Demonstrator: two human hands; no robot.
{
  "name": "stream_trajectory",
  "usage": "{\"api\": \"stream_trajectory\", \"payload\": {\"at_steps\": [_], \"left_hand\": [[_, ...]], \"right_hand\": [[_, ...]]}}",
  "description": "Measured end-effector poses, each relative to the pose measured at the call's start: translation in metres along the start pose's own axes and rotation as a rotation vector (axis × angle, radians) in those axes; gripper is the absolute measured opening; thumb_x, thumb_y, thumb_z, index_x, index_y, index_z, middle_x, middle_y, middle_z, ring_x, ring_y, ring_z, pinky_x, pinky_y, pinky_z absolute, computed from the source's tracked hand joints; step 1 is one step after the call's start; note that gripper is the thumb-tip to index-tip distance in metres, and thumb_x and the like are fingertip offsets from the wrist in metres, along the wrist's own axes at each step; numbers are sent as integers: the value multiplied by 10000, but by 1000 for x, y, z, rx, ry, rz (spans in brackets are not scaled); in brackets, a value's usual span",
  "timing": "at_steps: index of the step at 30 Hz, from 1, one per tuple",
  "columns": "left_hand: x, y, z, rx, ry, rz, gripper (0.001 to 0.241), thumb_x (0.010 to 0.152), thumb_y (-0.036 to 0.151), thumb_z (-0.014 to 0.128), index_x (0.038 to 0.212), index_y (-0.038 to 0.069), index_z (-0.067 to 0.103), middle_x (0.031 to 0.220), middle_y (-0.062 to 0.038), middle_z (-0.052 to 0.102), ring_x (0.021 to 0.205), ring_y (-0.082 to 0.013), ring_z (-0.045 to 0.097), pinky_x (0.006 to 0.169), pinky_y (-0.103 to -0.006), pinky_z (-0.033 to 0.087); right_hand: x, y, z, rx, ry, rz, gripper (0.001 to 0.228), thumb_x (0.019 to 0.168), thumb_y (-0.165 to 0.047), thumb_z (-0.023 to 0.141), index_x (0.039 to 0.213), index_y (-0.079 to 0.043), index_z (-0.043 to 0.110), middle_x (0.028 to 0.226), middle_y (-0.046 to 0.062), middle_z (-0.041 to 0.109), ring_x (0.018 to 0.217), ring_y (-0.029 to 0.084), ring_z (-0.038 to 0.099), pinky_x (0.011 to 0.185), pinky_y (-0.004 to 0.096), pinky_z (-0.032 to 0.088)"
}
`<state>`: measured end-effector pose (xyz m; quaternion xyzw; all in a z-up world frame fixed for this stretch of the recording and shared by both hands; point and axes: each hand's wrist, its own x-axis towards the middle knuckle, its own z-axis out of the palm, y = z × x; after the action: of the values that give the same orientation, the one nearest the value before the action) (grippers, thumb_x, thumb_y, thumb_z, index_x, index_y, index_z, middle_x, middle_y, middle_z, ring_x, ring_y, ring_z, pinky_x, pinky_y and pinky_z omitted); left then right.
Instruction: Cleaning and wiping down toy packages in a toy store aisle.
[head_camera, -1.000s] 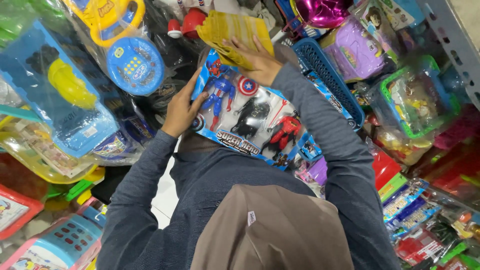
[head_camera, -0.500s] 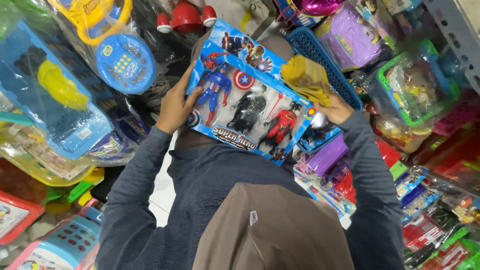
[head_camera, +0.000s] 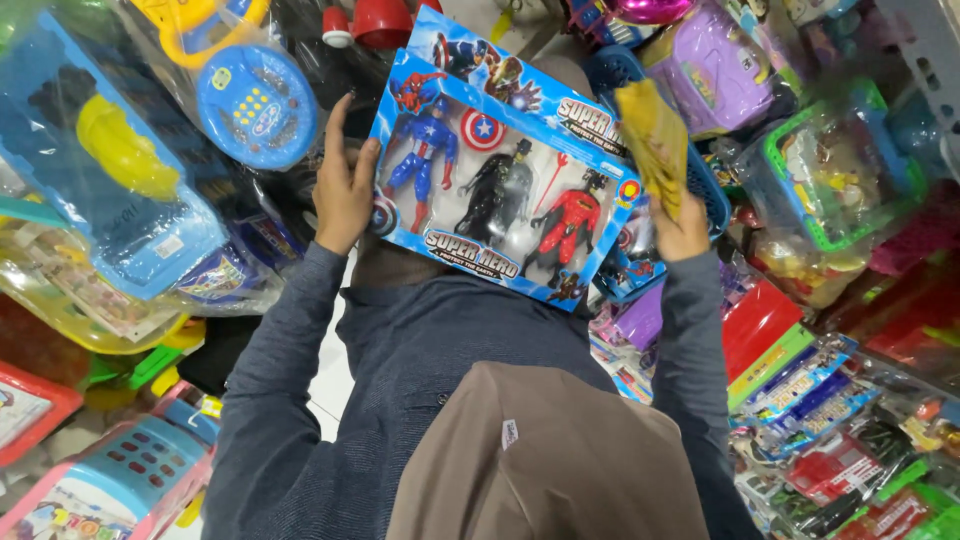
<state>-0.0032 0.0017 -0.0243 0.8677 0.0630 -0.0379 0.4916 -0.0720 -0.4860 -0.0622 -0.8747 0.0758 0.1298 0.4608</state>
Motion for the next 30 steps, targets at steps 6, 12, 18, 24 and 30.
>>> {"api": "stream_trajectory", "payload": {"at_steps": [6,12,18,24,30], "left_hand": [[-14,-59,57,-111,117,228,319,1262,221,507,1539,73,457,1320,-153,690,1229,-170,661,1097,-343,508],[-17,-39,76,-651,-62,-113,409,1132,277,553,1402,-19,469,1176,-95,633,1035,-108,565,919,-268,481],[-24,3,68,-765,-86,-227,475,1091,298,543,1401,-13,363,1200,-125,654,1056,-128,623,912,-269,522],[-36,18,99,-831,-145,-234,643,1044,225,611,1481,-3,198,1367,-170,529,1225,-185,564,1043,-307,483],[-24,15,99,-864,-172,-143,654,1068,178,624,1499,-14,172,1433,-164,497,1296,-200,522,1121,-325,434]], "right_hand": [[-23,45,55,629,324,-134,572,1121,-228,575,1578,34,352,1595,113,437,1470,241,419,1257,360,294],[5,41,75,1016,908,-71,653,1058,-303,639,1529,45,349,1554,159,464,1387,277,487,1213,419,370],[13,24,118,931,1219,-22,689,1052,-343,591,1539,60,316,1593,170,401,1372,284,468,1177,414,359],[-15,-74,186,734,675,-486,653,1104,-246,500,1619,-42,152,1735,158,129,1633,281,149,1364,444,70],[-14,-85,155,-606,762,-828,546,897,-440,594,1421,-324,493,1683,165,228,1579,401,182,1256,632,191]]}}
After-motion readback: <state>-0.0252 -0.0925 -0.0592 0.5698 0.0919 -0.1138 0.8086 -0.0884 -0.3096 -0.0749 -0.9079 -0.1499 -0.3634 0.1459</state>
